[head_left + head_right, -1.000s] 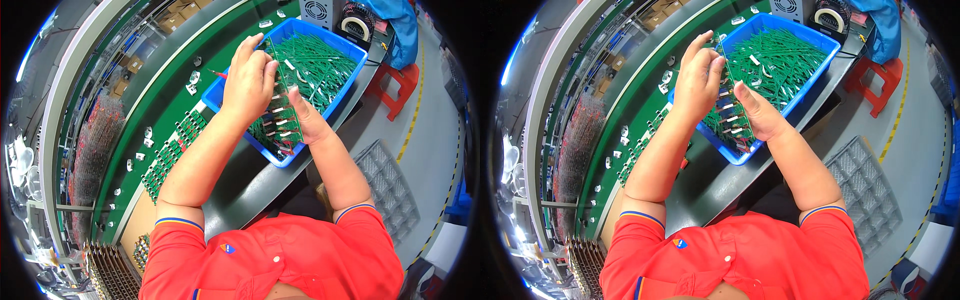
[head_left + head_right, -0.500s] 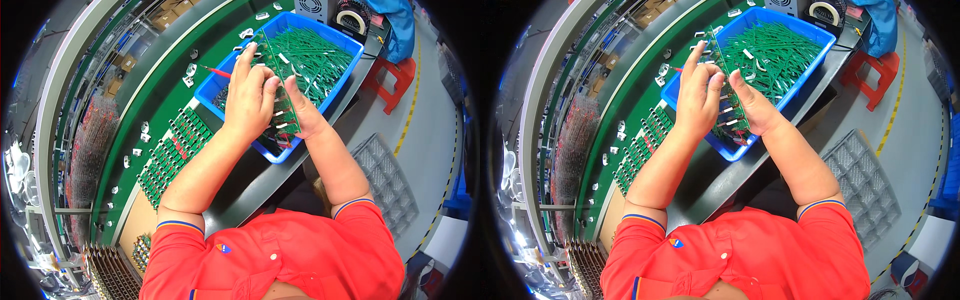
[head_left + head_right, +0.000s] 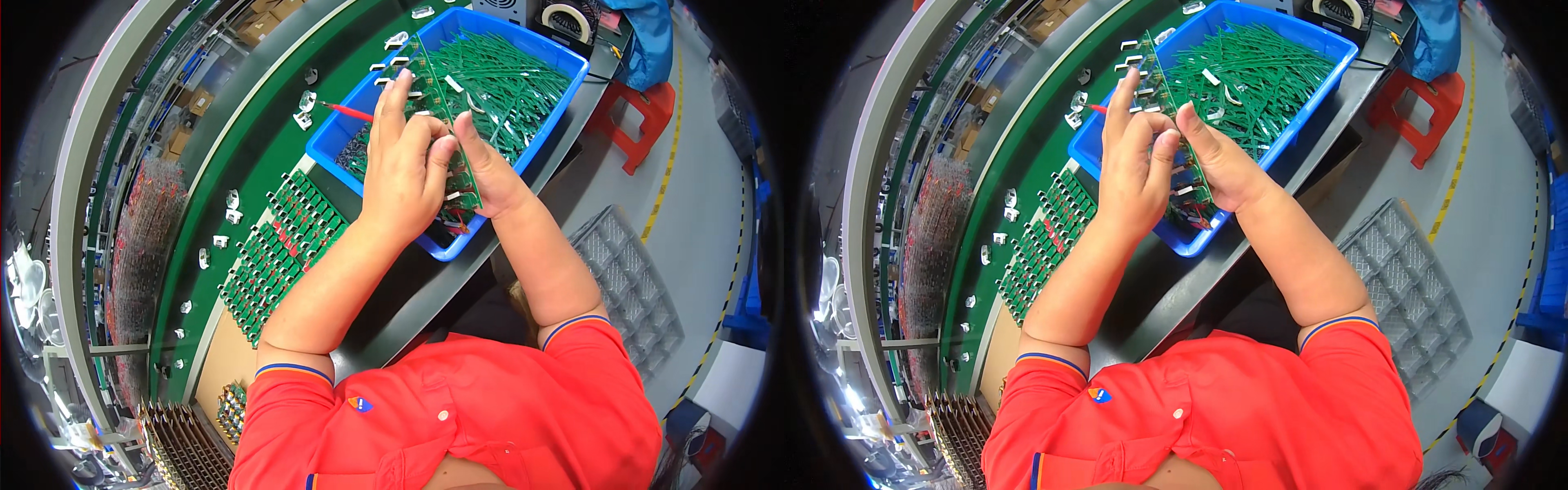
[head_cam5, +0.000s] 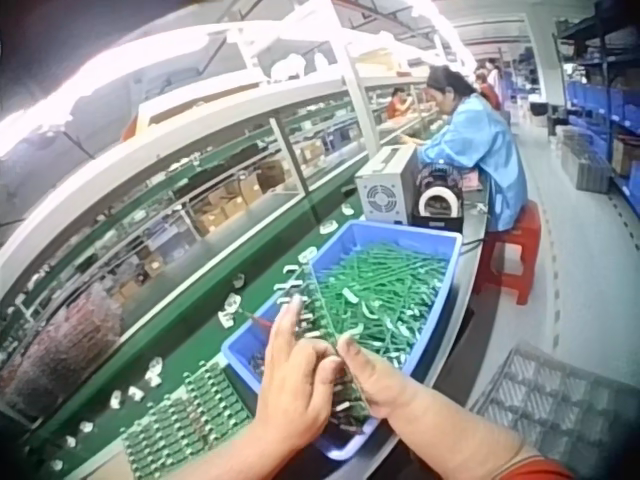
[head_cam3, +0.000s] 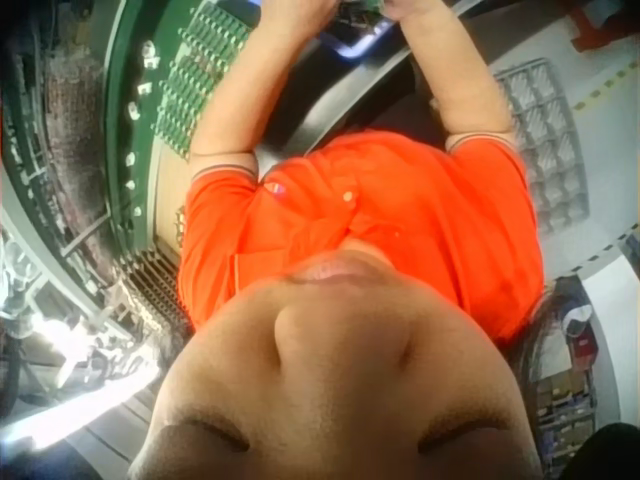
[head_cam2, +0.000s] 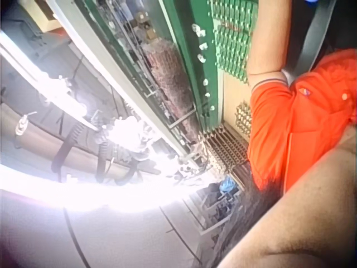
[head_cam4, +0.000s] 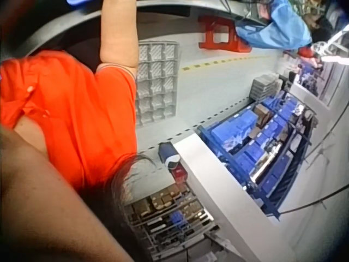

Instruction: The person breaks and separates circuit boards from panel frames by hand, lays them on the workbench, stacks a cardboard divider onto a pile, and picks up a plastic tray.

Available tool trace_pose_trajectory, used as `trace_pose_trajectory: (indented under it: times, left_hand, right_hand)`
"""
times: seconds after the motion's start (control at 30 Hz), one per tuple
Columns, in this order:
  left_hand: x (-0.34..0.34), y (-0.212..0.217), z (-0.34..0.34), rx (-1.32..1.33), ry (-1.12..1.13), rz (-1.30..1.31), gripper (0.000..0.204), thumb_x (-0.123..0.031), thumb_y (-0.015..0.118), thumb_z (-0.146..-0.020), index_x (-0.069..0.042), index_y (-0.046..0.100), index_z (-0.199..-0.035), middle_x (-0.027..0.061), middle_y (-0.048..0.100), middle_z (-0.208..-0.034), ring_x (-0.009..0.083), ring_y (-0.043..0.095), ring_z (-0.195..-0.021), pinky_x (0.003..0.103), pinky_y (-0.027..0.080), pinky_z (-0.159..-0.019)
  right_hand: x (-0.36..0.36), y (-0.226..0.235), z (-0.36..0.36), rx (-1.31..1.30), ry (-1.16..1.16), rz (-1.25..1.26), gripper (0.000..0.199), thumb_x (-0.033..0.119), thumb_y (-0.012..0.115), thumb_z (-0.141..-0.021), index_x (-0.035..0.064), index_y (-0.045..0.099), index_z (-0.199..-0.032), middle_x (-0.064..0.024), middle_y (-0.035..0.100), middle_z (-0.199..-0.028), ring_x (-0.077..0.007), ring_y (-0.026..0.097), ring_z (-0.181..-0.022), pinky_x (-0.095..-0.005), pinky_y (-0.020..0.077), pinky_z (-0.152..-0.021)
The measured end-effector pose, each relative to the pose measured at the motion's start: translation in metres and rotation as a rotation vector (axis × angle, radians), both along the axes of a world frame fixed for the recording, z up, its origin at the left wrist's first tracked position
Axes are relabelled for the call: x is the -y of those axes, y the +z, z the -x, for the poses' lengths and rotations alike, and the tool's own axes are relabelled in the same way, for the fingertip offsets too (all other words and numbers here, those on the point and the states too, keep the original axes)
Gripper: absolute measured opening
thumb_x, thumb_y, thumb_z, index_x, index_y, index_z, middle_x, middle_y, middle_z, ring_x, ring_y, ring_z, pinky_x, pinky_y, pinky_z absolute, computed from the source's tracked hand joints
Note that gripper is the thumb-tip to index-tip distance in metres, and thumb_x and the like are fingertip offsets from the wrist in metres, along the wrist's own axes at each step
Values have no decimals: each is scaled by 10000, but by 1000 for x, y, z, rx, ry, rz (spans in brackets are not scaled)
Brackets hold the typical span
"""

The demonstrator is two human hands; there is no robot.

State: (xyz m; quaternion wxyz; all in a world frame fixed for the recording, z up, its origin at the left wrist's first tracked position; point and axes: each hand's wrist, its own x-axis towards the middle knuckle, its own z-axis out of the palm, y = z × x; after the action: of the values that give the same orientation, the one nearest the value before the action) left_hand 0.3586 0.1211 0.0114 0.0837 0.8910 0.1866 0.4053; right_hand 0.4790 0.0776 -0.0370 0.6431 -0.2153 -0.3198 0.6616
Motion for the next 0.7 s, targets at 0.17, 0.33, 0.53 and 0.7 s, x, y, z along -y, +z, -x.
trace_pose_trajectory:
  times: [0.17, 0.33, 0.53, 0.7]
  left_hand:
    - [-1, -5, -3, 13, 3, 1, 110, -130, 550, -888, -21, 549, -902, 244, 365, -1385, 416, 339, -1288, 451, 286, -1035]
    - [-3, -10, 2, 60, 1, 30, 95, -92, 487, -916, -5, 524, -907, 243, 403, -1348, 390, 394, -1245, 423, 306, -1021]
    - [10, -13, 15, 67, -34, 42, 119, -104, 531, -884, -11, 530, -958, 306, 301, -1390, 440, 369, -1255, 475, 299, -1021]
    - [17, -27, 18, 34, -48, 85, 95, -95, 524, -885, -34, 552, -952, 307, 295, -1395, 438, 356, -1270, 470, 296, -1022]
  right_hand:
    - [-2, 0, 2, 56, -60, -2, 798, 673, 459, -829, 25, 430, -1295, -121, 532, -1210, -196, 543, -1101, -325, 465, -908]
    - [-1, 5, 4, -2, -56, -27, 766, 654, 490, -823, 47, 441, -1289, -82, 553, -1175, -159, 564, -1047, -309, 485, -861]
    - [-3, 1, 0, -40, -9, -88, 728, 637, 457, -851, 71, 434, -1309, -62, 567, -1165, -142, 581, -994, -297, 502, -828]
    - [4, 10, 4, 39, -111, -29, 733, 641, 455, -857, 71, 435, -1317, -45, 562, -1158, -121, 551, -993, -280, 474, -833]
